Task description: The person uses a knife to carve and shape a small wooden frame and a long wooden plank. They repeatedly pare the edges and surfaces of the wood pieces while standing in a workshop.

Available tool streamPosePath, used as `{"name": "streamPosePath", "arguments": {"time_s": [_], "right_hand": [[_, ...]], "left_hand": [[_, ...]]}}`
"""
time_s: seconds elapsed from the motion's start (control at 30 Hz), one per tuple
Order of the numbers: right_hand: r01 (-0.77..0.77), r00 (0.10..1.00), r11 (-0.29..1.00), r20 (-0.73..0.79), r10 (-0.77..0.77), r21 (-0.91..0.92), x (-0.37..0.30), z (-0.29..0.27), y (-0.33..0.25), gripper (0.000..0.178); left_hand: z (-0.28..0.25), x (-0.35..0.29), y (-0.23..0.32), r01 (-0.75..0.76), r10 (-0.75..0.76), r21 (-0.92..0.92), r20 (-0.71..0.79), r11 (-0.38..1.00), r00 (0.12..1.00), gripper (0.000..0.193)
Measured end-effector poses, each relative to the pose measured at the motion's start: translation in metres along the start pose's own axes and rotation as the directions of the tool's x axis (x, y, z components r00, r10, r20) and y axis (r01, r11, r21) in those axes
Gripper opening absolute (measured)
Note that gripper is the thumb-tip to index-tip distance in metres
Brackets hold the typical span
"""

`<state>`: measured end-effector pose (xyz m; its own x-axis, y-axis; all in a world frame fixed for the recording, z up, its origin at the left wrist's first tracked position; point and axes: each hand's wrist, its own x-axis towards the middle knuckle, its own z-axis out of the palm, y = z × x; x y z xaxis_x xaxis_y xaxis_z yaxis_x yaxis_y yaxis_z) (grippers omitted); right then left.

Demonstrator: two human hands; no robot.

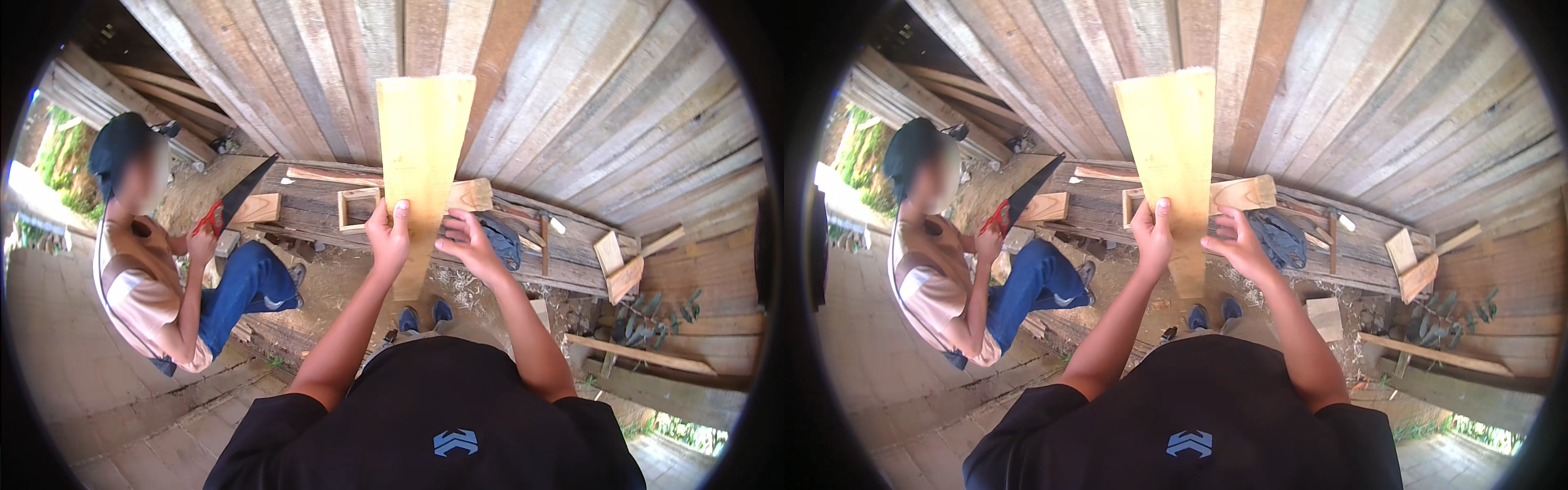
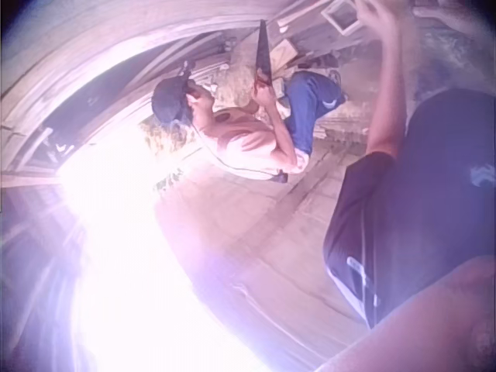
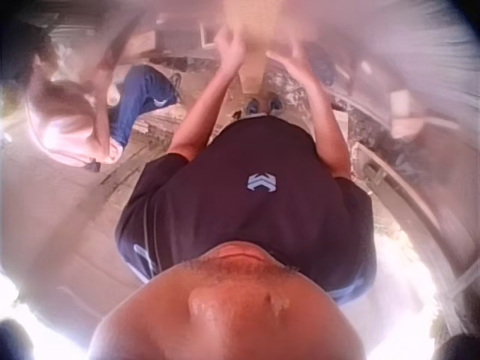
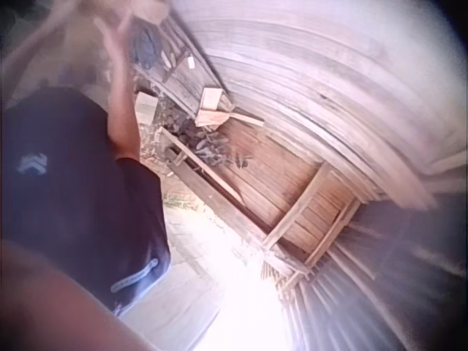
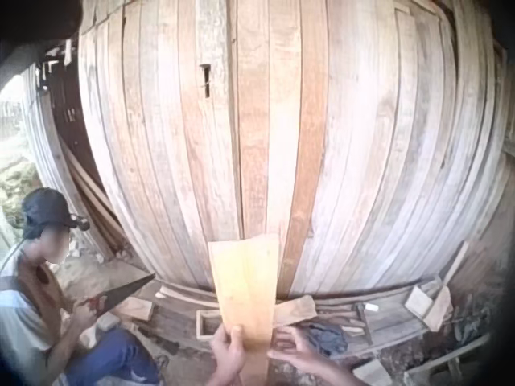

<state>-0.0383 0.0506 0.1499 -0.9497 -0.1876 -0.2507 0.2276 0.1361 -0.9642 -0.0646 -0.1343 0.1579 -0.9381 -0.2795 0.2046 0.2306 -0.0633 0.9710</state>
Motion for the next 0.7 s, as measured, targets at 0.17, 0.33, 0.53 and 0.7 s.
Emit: {"name": "streamPosePath", "arguments": {"time_s": [0.17,0.33,0.53,0.7], "right_hand": [[0.081,0.996,0.992,0.054,-0.076,-0.093,0.006,0.021,0.025,0.064],[0.028,0.997,0.995,0.066,-0.035,0.099,0.005,0.015,0.045,0.039],[0.080,0.997,0.995,-0.014,-0.080,0.064,-0.004,-0.008,0.064,0.029],[0.127,0.986,0.991,-0.102,-0.129,-0.033,-0.017,-0.038,0.078,0.034]], "left_hand": [[0.003,0.014,0.013,-0.044,0.035,-0.076,-0.110,0.996,0.993,0.030],[0.012,0.010,0.027,0.000,-0.036,-0.214,-0.163,0.977,0.986,0.035],[0.009,0.004,0.032,0.056,-0.087,-0.230,-0.127,0.972,0.988,0.031],[-0.005,0.002,0.020,0.236,-0.224,-0.237,0.077,0.942,0.972,0.019]]}}
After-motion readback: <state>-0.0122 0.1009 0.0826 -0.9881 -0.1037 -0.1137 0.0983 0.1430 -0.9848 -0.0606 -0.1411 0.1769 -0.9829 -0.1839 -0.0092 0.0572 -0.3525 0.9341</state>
